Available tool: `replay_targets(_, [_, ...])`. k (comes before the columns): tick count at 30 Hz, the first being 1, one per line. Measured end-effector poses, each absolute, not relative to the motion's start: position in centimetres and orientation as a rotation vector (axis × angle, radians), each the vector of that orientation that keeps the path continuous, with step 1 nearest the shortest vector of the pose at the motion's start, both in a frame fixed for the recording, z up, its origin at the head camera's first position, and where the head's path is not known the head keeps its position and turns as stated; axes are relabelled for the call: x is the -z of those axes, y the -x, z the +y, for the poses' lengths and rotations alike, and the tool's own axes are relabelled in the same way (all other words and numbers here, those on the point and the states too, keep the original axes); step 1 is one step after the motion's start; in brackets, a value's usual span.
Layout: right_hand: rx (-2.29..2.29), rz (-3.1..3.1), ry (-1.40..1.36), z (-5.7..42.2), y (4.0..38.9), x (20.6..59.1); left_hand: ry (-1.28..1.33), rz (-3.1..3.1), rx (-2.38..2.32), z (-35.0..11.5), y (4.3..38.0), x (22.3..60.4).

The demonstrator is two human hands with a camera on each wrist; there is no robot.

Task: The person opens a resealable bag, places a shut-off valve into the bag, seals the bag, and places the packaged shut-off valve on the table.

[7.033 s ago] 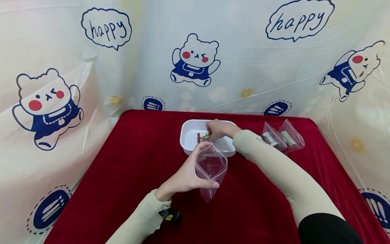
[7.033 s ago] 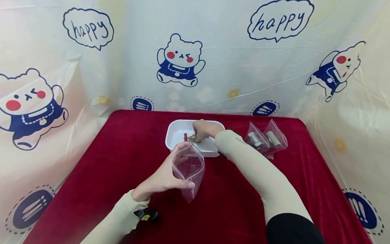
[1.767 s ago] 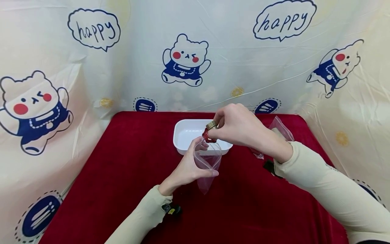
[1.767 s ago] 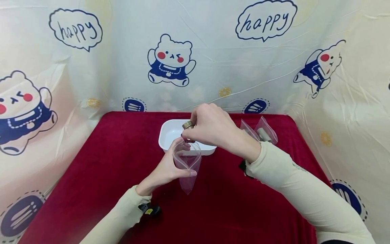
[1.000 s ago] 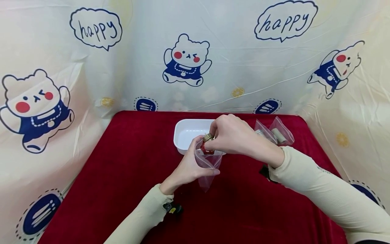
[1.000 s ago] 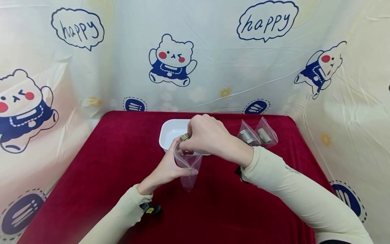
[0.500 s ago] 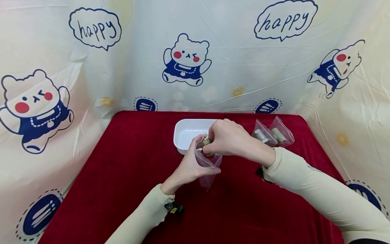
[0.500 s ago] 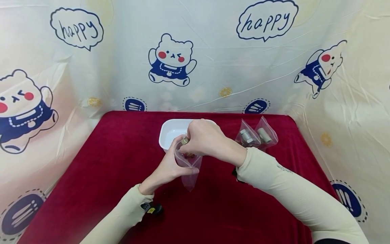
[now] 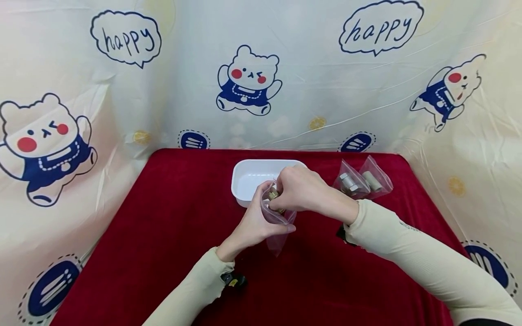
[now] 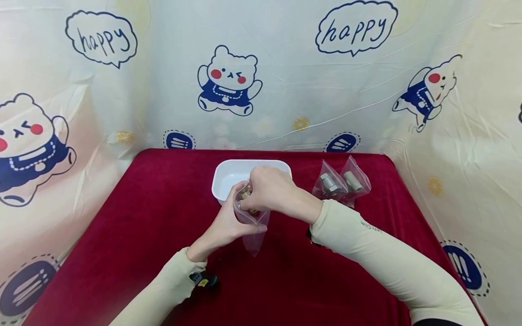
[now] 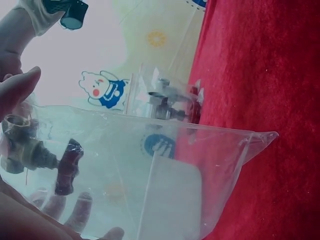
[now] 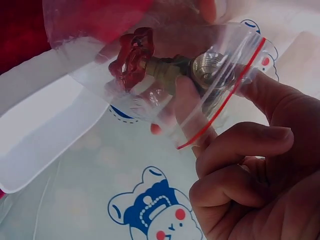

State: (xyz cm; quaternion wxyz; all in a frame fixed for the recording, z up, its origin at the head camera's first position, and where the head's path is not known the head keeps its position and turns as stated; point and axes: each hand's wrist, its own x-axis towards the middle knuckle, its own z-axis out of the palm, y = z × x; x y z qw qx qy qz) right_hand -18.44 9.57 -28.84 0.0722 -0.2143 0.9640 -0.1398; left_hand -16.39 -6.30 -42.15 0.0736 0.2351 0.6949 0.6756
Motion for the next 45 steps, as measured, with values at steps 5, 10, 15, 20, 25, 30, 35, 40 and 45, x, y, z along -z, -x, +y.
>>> replay_targets(5, [0.408,2.891,0.66,9.6,18.7,29.1,-0.708,2.066,-2.05,-6.1,16.5,42.2])
replay_targets(10, [0.391,2.857,0.682,9.6,19.0,29.4,-0.696,2.115,-2.03,-5.7,16.5,42.3])
replay_targets(15, [0.372,2.839,0.659,9.5,19.3,29.6,-0.653,2.239,-1.983,-5.3,16.4,42.4])
replay_targets(20, [0.373,2.849,0.667,9.4,19.4,30.1,-0.634,2.242,-2.005,-5.0,16.3,42.7])
replay_targets(25, [0.349,2.861,0.719,9.1,19.4,30.4,-0.646,2.207,-2.053,-4.9,16.4,42.7])
replay_targets(30, [0.311,2.845,0.687,8.6,19.4,30.7,-0.653,2.198,-2.053,-5.0,16.4,42.7])
replay_targets(35, [0.267,2.833,0.679,7.9,19.3,31.1,-0.652,2.196,-2.061,-5.2,16.4,42.8])
replay_targets(40, [0.22,2.834,0.687,7.5,19.5,31.6,-0.649,2.206,-2.064,-5.3,16.4,43.1])
replay_targets(45, [0.195,2.835,0.694,7.5,19.7,32.2,-0.654,2.216,-2.053,-5.4,16.4,43.2])
